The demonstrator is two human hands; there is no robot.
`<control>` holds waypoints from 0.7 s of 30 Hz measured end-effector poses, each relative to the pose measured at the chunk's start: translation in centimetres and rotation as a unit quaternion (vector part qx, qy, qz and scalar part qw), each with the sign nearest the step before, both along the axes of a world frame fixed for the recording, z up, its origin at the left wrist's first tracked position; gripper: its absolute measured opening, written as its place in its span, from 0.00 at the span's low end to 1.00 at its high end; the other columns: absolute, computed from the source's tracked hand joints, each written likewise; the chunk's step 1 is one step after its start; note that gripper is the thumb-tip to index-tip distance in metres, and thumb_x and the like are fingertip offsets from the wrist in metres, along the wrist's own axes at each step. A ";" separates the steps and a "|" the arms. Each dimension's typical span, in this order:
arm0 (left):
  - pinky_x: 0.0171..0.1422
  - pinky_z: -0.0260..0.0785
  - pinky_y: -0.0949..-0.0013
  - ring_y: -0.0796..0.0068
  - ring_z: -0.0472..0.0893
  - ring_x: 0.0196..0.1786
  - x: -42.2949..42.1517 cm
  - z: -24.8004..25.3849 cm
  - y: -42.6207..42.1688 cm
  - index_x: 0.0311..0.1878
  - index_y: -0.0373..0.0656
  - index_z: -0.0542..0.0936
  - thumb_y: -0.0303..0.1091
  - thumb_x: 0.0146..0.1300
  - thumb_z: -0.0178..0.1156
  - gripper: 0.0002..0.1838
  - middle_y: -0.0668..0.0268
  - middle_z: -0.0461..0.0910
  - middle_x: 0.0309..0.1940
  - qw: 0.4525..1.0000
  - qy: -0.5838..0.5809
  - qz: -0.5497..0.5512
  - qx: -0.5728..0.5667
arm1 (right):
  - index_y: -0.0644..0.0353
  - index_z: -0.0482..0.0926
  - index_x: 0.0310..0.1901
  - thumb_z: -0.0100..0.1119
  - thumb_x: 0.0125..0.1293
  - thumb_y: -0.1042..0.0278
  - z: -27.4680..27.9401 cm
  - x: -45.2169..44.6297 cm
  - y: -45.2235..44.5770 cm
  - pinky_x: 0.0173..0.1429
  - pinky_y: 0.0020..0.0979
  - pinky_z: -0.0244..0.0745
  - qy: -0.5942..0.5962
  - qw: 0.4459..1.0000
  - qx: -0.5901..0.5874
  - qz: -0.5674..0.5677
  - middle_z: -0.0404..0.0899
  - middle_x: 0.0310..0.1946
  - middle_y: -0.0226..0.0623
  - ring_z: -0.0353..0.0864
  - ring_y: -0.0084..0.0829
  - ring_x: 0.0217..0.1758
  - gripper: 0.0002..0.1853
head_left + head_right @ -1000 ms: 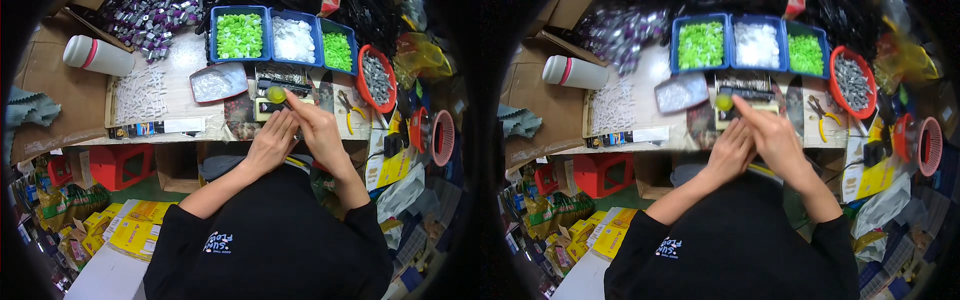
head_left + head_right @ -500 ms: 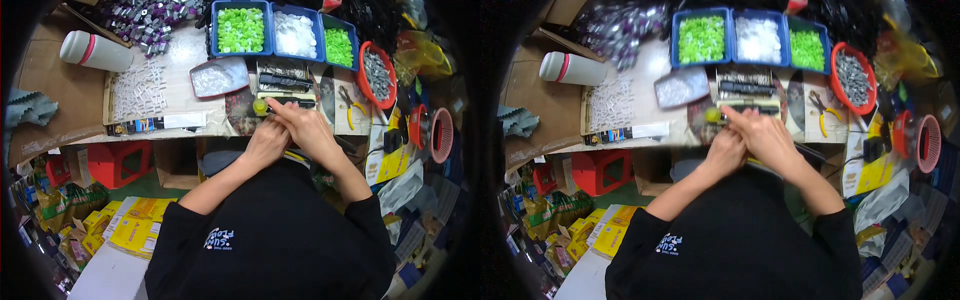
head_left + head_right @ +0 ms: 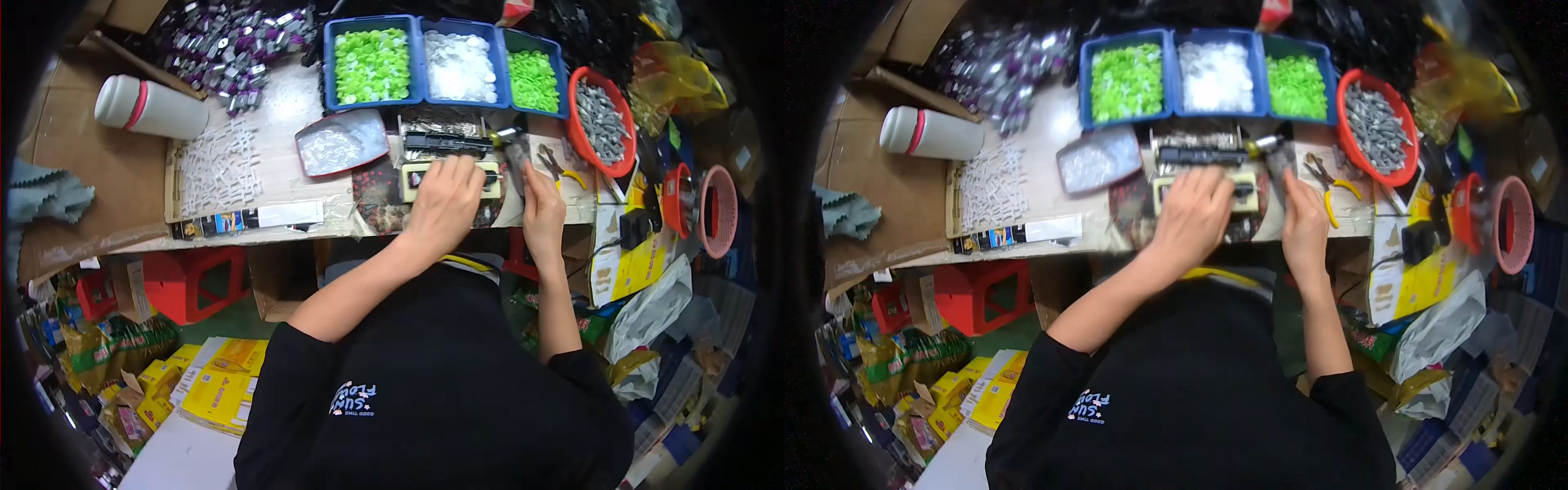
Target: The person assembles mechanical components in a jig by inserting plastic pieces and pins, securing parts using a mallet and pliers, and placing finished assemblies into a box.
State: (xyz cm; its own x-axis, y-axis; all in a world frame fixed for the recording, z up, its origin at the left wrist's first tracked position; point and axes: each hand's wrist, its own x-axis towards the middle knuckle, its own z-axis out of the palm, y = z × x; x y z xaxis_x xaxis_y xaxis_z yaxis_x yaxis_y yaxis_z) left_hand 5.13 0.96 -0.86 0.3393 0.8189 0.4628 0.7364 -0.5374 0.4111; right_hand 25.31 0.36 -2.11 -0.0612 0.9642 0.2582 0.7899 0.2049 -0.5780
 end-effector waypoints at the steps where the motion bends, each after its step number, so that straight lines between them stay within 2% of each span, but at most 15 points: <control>1: 0.48 0.65 0.63 0.64 0.74 0.41 0.2 0.0 0.6 0.36 0.42 0.74 0.27 0.55 0.55 0.05 0.60 0.73 0.36 0.998 0.054 0.003 -0.025 | 0.63 0.79 0.58 0.54 0.68 0.80 0.3 0.7 0.0 0.56 0.38 0.73 -0.002 1.000 0.004 -0.011 0.81 0.45 0.48 0.81 0.45 0.49 0.18; 2: 0.45 0.64 0.64 0.65 0.72 0.39 0.2 -0.1 1.1 0.34 0.44 0.73 0.28 0.56 0.54 0.02 0.63 0.69 0.32 0.998 0.061 0.007 -0.012 | 0.63 0.80 0.54 0.57 0.66 0.78 0.9 1.7 0.0 0.55 0.39 0.73 -0.056 0.998 0.007 -0.030 0.81 0.44 0.48 0.81 0.46 0.48 0.15; 3: 0.45 0.64 0.64 0.65 0.72 0.40 -0.1 0.2 1.4 0.34 0.44 0.73 0.28 0.56 0.54 0.02 0.63 0.70 0.33 0.997 0.079 -0.007 -0.018 | 0.64 0.82 0.49 0.60 0.64 0.76 1.5 2.7 -0.2 0.54 0.40 0.73 -0.111 0.992 0.008 -0.051 0.81 0.43 0.48 0.80 0.46 0.47 0.12; 4: 0.46 0.64 0.64 0.65 0.73 0.40 -0.4 0.4 1.6 0.34 0.44 0.73 0.28 0.57 0.54 0.02 0.63 0.70 0.33 0.995 0.096 -0.020 -0.024 | 0.62 0.81 0.39 0.66 0.60 0.72 1.8 3.7 -0.2 0.55 0.42 0.71 -0.158 0.982 0.016 -0.103 0.79 0.42 0.46 0.78 0.47 0.48 0.07; 6: 0.47 0.64 0.64 0.65 0.72 0.41 -0.8 0.3 2.0 0.36 0.42 0.74 0.28 0.57 0.54 0.04 0.62 0.69 0.34 0.993 0.106 -0.058 -0.008 | 0.61 0.79 0.38 0.70 0.57 0.69 2.0 5.4 -1.2 0.56 0.43 0.69 -0.247 0.958 -0.047 -0.140 0.77 0.41 0.43 0.76 0.47 0.50 0.11; 8: 0.48 0.66 0.62 0.61 0.72 0.43 -1.6 1.1 2.0 0.39 0.39 0.75 0.27 0.59 0.56 0.06 0.60 0.69 0.37 0.992 0.077 -0.096 -0.024 | 0.60 0.78 0.38 0.73 0.53 0.68 1.3 6.4 -2.0 0.58 0.43 0.68 -0.218 0.966 -0.074 -0.120 0.73 0.44 0.45 0.73 0.48 0.52 0.14; 9: 0.48 0.66 0.62 0.61 0.72 0.43 -1.9 1.6 1.9 0.39 0.39 0.75 0.27 0.59 0.56 0.06 0.60 0.69 0.37 0.992 0.079 -0.099 -0.022 | 0.61 0.77 0.42 0.73 0.52 0.68 1.5 6.2 -2.2 0.59 0.44 0.68 -0.215 0.970 -0.059 -0.100 0.73 0.46 0.47 0.73 0.49 0.53 0.17; 11: 0.50 0.68 0.58 0.56 0.73 0.47 -2.4 2.2 1.5 0.39 0.37 0.73 0.26 0.61 0.59 0.06 0.59 0.70 0.39 0.991 -0.051 -0.104 -0.065 | 0.62 0.76 0.46 0.73 0.51 0.69 1.2 6.0 -2.2 0.60 0.44 0.68 -0.208 0.974 -0.045 -0.081 0.72 0.47 0.50 0.72 0.51 0.55 0.21; 12: 0.50 0.69 0.54 0.52 0.75 0.48 -2.6 2.4 1.3 0.43 0.36 0.71 0.25 0.61 0.61 0.10 0.56 0.71 0.40 0.985 -0.096 -0.113 -0.087 | 0.63 0.74 0.52 0.72 0.51 0.70 0.8 6.1 -1.7 0.61 0.45 0.68 -0.162 0.983 -0.021 -0.080 0.71 0.49 0.51 0.72 0.53 0.56 0.26; 13: 0.50 0.69 0.54 0.52 0.75 0.48 -2.8 2.4 1.0 0.43 0.36 0.71 0.25 0.61 0.61 0.10 0.56 0.71 0.40 0.986 -0.092 -0.111 -0.087 | 0.64 0.72 0.57 0.71 0.50 0.72 0.5 6.1 -1.5 0.63 0.45 0.67 -0.115 0.990 0.004 -0.075 0.70 0.50 0.53 0.71 0.55 0.57 0.30; 14: 0.49 0.70 0.54 0.51 0.76 0.46 -3.0 2.2 0.8 0.45 0.36 0.71 0.25 0.61 0.61 0.11 0.55 0.71 0.40 0.980 -0.092 -0.114 -0.132 | 0.64 0.72 0.57 0.71 0.50 0.72 0.6 6.0 -1.3 0.63 0.45 0.67 -0.111 0.991 0.005 -0.072 0.70 0.50 0.53 0.71 0.55 0.57 0.30; 15: 0.47 0.70 0.53 0.51 0.77 0.44 -3.1 2.0 0.6 0.47 0.36 0.70 0.25 0.62 0.60 0.13 0.54 0.71 0.39 0.973 -0.093 -0.116 -0.176 | 0.65 0.68 0.60 0.69 0.50 0.74 1.1 5.8 -1.1 0.64 0.46 0.67 -0.139 0.986 -0.038 -0.081 0.70 0.50 0.54 0.70 0.56 0.57 0.33; 16: 0.43 0.71 0.54 0.51 0.78 0.40 -2.9 1.7 0.5 0.50 0.37 0.69 0.25 0.63 0.59 0.14 0.53 0.72 0.38 0.977 -0.115 -0.117 -0.138 | 0.67 0.65 0.63 0.67 0.50 0.77 1.4 5.5 -0.9 0.65 0.47 0.67 -0.169 0.978 -0.080 -0.088 0.70 0.51 0.54 0.70 0.58 0.58 0.36; 17: 0.42 0.71 0.56 0.51 0.78 0.40 -2.6 1.8 0.2 0.52 0.38 0.70 0.26 0.63 0.60 0.15 0.54 0.72 0.39 0.977 -0.126 -0.118 -0.128 | 0.67 0.65 0.63 0.62 0.51 0.80 1.5 5.1 -0.8 0.64 0.47 0.67 -0.195 0.972 -0.087 -0.098 0.70 0.51 0.55 0.70 0.57 0.58 0.34; 21: 0.39 0.71 0.57 0.52 0.79 0.36 -2.1 3.0 -0.9 0.51 0.41 0.76 0.31 0.65 0.62 0.13 0.57 0.74 0.35 0.969 -0.166 -0.100 -0.155 | 0.67 0.67 0.61 0.58 0.52 0.83 -0.9 5.7 -0.4 0.64 0.46 0.67 -0.253 0.956 -0.069 -0.133 0.70 0.51 0.53 0.71 0.55 0.58 0.31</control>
State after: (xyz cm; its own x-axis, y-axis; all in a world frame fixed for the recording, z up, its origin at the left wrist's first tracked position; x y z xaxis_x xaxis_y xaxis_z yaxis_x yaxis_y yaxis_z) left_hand 2.98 0.07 2.15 0.3803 0.8694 0.3153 0.4294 -0.4680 0.7724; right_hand 30.97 -0.08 -3.02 0.1070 0.9858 0.1297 0.9891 -0.0923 -0.1147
